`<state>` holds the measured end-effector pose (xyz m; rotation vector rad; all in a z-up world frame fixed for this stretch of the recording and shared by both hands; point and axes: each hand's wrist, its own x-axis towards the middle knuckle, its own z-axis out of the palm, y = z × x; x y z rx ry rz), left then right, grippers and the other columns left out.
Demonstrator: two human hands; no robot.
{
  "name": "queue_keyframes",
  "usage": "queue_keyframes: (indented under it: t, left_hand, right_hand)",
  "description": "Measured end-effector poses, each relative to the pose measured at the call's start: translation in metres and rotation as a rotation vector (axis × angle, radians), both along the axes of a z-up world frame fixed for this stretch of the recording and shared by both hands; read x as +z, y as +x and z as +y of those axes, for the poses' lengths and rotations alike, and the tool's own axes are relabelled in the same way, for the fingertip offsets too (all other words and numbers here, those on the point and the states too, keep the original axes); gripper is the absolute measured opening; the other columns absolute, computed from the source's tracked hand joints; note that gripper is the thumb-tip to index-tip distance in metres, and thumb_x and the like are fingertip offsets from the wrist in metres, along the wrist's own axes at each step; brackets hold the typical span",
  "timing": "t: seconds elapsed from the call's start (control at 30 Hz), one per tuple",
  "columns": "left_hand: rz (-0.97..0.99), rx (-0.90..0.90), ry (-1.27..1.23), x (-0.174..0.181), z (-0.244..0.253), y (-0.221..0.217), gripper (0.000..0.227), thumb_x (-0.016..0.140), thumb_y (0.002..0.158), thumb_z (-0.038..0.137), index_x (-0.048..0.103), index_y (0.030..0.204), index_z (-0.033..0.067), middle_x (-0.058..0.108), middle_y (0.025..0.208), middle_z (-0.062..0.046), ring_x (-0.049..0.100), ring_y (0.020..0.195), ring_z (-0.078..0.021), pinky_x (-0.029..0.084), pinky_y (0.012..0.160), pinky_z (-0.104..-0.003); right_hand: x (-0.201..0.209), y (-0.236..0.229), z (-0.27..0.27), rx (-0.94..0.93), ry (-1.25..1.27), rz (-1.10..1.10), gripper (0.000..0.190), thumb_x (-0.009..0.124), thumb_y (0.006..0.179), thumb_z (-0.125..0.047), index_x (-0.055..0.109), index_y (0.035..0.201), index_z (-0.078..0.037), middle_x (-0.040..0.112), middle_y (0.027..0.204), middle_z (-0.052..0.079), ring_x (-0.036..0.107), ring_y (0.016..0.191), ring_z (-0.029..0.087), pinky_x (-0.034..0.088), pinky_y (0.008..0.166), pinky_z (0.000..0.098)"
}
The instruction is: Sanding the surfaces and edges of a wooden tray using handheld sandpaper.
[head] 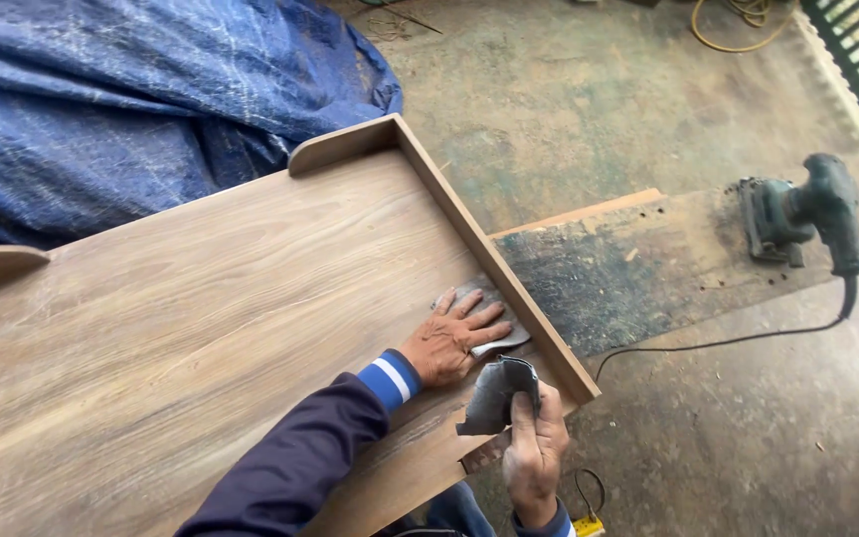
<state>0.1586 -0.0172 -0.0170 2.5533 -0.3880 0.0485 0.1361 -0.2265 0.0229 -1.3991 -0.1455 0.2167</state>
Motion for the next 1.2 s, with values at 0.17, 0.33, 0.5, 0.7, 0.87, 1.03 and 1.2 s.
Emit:
queue_keyframes:
  t: [0.17,0.33,0.5,0.7,0.87,1.03,1.2]
  left_hand:
    - [-0.007,-0.1,-0.064,0.018,-0.024,-0.012,0.055,0.063,0.092,0.036,0.055,0.143,0.0167,0.046,0.156,-0.014,0.031,0.148,-0.0445,0.021,0.119,-0.063]
    - [-0.002,-0.299,-0.153,0.016,-0.033,-0.018,0.043,0.062,0.096,0.029,0.061,0.139,0.0223,0.05,0.155,-0.008,0.039,0.146,-0.0402,0.024,0.12,-0.062]
    - [0.021,-0.031,-0.026,-0.001,-0.019,-0.001,0.046,0.062,0.095,0.025,0.061,0.141,0.0228,0.049,0.156,-0.009,0.038,0.147,-0.0398,0.026,0.118,-0.061]
    - [0.204,-0.087,0.012,0.021,-0.038,0.028,0.04,0.058,0.096,0.033,0.065,0.135,0.0247,0.049,0.151,-0.012,0.039,0.138,-0.041,0.035,0.112,-0.051]
    - [0.272,-0.397,0.007,0.021,-0.065,0.059,0.043,0.052,0.095,0.031,0.067,0.135,0.0247,0.065,0.131,-0.009,0.053,0.116,-0.031,0.043,0.097,-0.051]
    - [0.635,-0.305,0.035,0.032,-0.08,0.072,0.034,0.054,0.094,0.029,0.072,0.12,0.0154,0.059,0.116,-0.014,0.058,0.102,-0.0305,0.048,0.093,-0.047]
    - [0.659,-0.25,0.237,0.051,-0.088,0.052,0.041,0.051,0.09,0.018,0.066,0.129,0.0162,0.062,0.126,-0.013,0.063,0.109,-0.0309,0.051,0.098,-0.043]
  right_hand:
    - [0.005,-0.004,-0.03,-0.176,-0.015,-0.134,0.02,0.052,0.11,-0.008,0.063,0.124,0.002,0.066,0.115,0.007,0.059,0.105,0.012,0.049,0.097,0.0272]
    - [0.037,0.014,-0.081,-0.49,-0.094,-0.224,0.023,0.052,0.109,-0.009,0.06,0.129,-0.002,0.068,0.117,0.004,0.066,0.101,0.013,0.055,0.095,0.0293]
    - [0.043,0.011,-0.137,-0.552,-0.148,-0.338,0.02,0.052,0.114,-0.007,0.061,0.13,-0.001,0.068,0.118,0.006,0.065,0.103,0.014,0.054,0.099,0.0316]
    - [0.01,0.002,-0.174,-0.606,-0.074,-0.303,0.02,0.053,0.111,-0.007,0.061,0.128,-0.001,0.068,0.121,0.005,0.065,0.108,0.014,0.053,0.103,0.0313]
    - [0.001,0.006,-0.193,-0.565,-0.082,-0.234,0.018,0.054,0.11,-0.005,0.061,0.125,0.001,0.068,0.121,0.006,0.062,0.111,0.013,0.049,0.105,0.0301]
    - [0.014,0.011,-0.273,-0.553,-0.091,-0.211,0.022,0.052,0.109,-0.005,0.062,0.128,0.001,0.068,0.121,0.006,0.063,0.108,0.014,0.05,0.103,0.0301]
    - [0.001,0.029,-0.415,-0.689,-0.069,-0.184,0.023,0.051,0.109,-0.004,0.061,0.129,-0.001,0.068,0.121,0.006,0.067,0.105,0.015,0.054,0.099,0.0322]
